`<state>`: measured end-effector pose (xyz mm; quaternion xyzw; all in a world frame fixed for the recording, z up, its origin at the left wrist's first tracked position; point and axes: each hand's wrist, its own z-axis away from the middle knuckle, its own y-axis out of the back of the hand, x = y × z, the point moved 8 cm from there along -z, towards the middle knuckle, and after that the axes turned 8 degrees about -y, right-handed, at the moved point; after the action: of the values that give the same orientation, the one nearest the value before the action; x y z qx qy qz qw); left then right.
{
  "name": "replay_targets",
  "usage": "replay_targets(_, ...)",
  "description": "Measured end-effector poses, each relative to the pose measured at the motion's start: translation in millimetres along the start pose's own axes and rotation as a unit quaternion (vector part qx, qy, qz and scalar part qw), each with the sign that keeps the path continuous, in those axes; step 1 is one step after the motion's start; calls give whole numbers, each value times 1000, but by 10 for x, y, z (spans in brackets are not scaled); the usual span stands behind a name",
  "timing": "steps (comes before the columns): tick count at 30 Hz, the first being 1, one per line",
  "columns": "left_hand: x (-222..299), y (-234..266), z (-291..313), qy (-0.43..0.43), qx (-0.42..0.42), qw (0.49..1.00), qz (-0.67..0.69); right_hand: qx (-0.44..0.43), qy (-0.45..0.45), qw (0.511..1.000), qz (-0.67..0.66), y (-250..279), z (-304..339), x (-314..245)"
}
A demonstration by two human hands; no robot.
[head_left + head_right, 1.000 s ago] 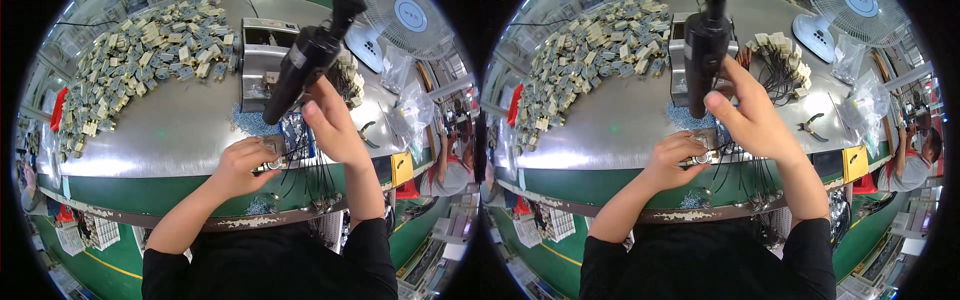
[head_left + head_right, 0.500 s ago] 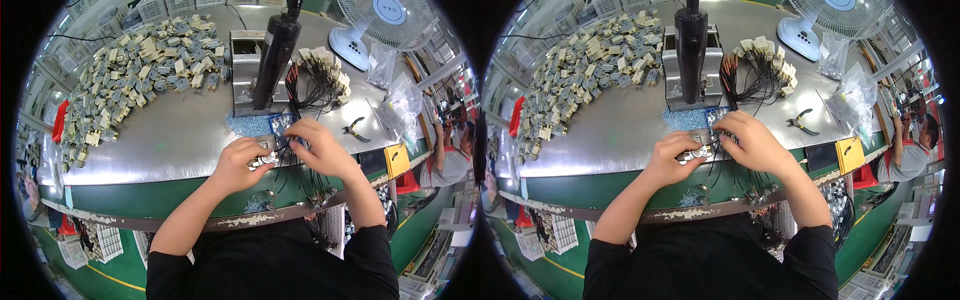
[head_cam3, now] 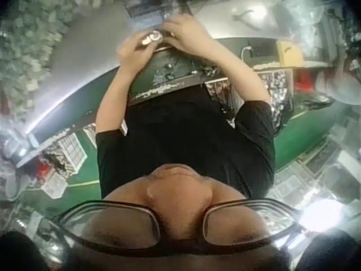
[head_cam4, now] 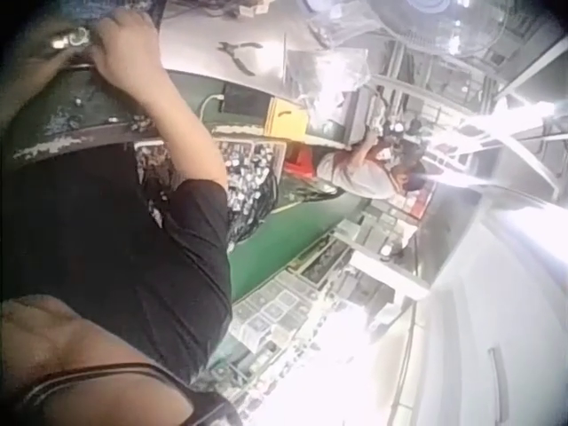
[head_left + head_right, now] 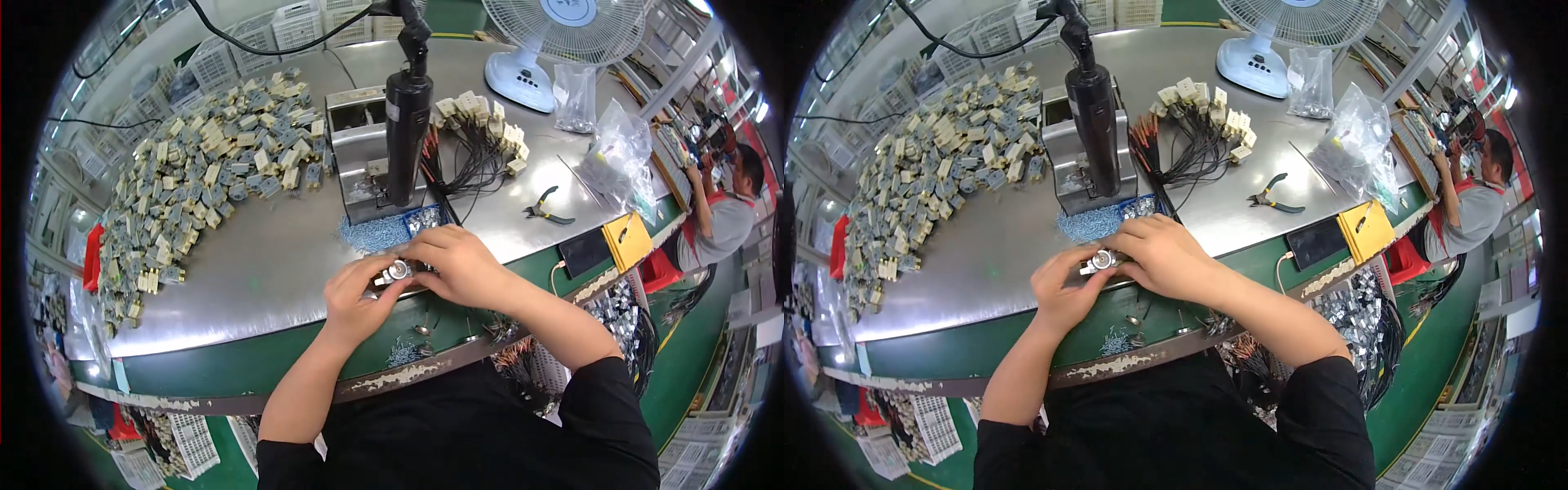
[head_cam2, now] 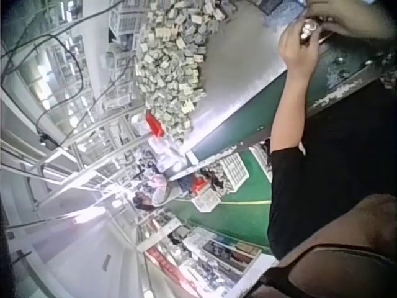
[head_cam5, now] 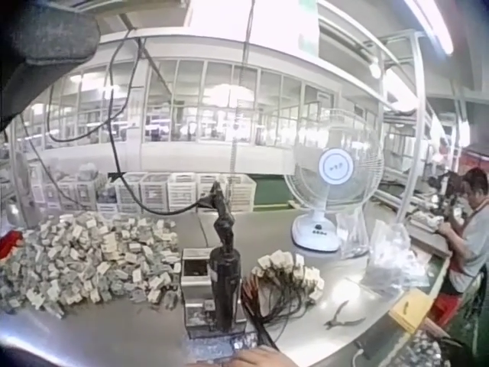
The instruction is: Assembling small electronic components and wiring using hand tools at a factory workstation.
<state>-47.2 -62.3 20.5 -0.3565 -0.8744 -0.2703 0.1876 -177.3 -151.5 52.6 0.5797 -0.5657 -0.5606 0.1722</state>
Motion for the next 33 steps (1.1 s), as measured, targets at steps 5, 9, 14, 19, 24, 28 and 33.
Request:
replay_targets(5,167,97,-104,-33,-6,998,-57,17,16,999,25,41,5,-73)
replay_targets(9,199,138,-65,6,2,998,-55,48,66,996,31,86,16,-166)
replay_targets(14,325,177,-82,-57,-19,997,-39,88,214,969,89,34,174,-338)
replay_targets(19,319,88,-66,-64,-35,990,121,127,248,960,-9,253,404,-371)
replay_targets(24,231,71,-3,-48,-60,974,215,140,189,967,-100,1028,715,-345)
replay_targets(28,219,30,12,-14,-77,976,205,441,124,817,-350,2116,1258,122)
replay_targets(33,248,-160,0,29,-136,974,177,438,117,791,-411,3121,1816,247)
